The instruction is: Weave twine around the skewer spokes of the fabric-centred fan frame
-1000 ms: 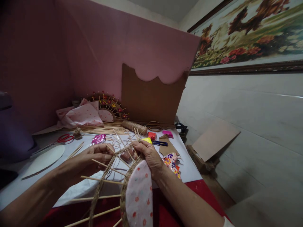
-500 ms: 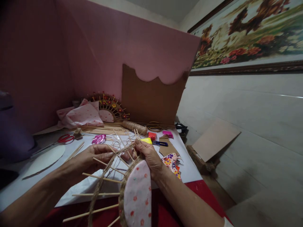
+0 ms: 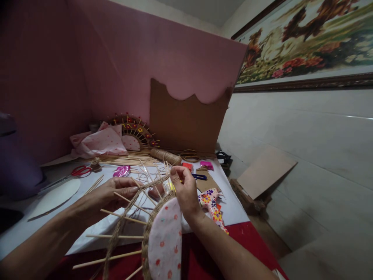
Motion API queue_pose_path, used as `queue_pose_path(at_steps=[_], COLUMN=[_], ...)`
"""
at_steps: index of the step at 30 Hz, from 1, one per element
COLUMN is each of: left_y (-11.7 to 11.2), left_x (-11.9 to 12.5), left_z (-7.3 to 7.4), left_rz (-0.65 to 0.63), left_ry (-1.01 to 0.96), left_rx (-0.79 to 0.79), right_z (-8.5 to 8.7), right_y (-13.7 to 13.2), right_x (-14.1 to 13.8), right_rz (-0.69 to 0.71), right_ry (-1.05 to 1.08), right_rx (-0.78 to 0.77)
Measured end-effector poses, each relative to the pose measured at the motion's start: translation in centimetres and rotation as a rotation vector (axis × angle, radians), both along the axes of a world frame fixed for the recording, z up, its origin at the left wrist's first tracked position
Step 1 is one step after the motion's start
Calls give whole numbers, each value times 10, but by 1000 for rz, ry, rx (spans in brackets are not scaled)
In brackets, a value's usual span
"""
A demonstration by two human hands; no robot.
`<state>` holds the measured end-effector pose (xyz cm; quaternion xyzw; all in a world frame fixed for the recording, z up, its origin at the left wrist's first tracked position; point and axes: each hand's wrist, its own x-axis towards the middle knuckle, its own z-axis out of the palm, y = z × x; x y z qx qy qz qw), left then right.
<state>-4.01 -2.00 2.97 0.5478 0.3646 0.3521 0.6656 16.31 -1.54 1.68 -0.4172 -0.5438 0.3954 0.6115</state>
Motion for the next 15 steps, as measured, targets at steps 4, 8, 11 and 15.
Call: queue_pose_path(at_steps=[4,8,11,15], left_y=[1,-3,-8,-6], left_x=[-1,0,0,1], left_z=[-1,6,13,11], left_rz=[1,-3,-11,32], left_ry=[5,8,-22,-18], left_rx=[9,14,-10,-32], right_z=[7,13,13,9], right_y=[-11,-23,-25,-23], right_x=[3,2,2,2], right_rz=[-199,-40,65,130], right_ry=[-298,-432,-523,-595], right_rx=[367,509,535,538])
